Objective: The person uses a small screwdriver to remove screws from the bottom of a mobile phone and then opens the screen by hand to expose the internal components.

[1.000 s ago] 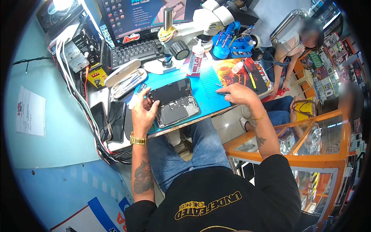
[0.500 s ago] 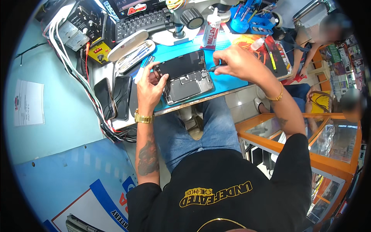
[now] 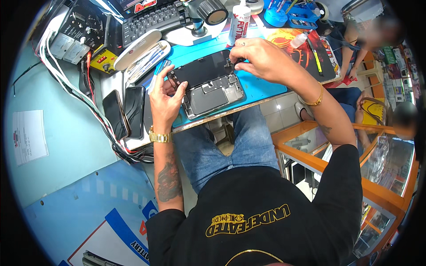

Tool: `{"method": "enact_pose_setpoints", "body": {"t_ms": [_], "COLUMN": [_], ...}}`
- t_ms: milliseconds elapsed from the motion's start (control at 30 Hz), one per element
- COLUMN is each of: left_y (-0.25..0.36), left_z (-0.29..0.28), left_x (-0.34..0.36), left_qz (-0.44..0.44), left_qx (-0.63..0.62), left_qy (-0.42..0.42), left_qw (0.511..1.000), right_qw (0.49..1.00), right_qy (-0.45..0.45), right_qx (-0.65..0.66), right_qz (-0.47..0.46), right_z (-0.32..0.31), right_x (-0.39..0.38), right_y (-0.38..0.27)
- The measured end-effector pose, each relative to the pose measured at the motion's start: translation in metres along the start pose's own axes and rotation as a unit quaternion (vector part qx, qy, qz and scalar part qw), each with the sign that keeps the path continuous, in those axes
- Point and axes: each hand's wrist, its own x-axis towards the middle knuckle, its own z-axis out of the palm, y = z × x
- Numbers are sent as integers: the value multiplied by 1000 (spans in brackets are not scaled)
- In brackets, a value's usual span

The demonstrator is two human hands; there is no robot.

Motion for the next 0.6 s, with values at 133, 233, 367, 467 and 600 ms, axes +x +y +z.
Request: {"method": "enact_pose_setpoints", "body": {"t_ms": [133, 233, 367, 467, 600], "left_y": [1, 4, 1, 1, 2], "left_z": [-1, -5, -5, -4, -4], "left_x": [0, 0, -1, 0, 0], "left_qz": [-6, -17, -17, -14, -15], "left_qx": [9, 26, 24, 17, 10], "left_qy": [-5, -24, -26, -23, -26], "left_qw": [1000, 999, 999, 1000, 1000], "right_qw": [1000, 1000, 1000, 1000, 1000], "right_qy": [-8, -13, -22, -18, -16], "right_qx": [2, 4, 2, -1, 5], "right_qz": [-1, 2, 9, 0, 2], "right_z": [0, 0, -1, -1, 0], "right_x": [1, 2, 2, 3, 3], "right_y": [0, -1, -4, -3, -2]}}
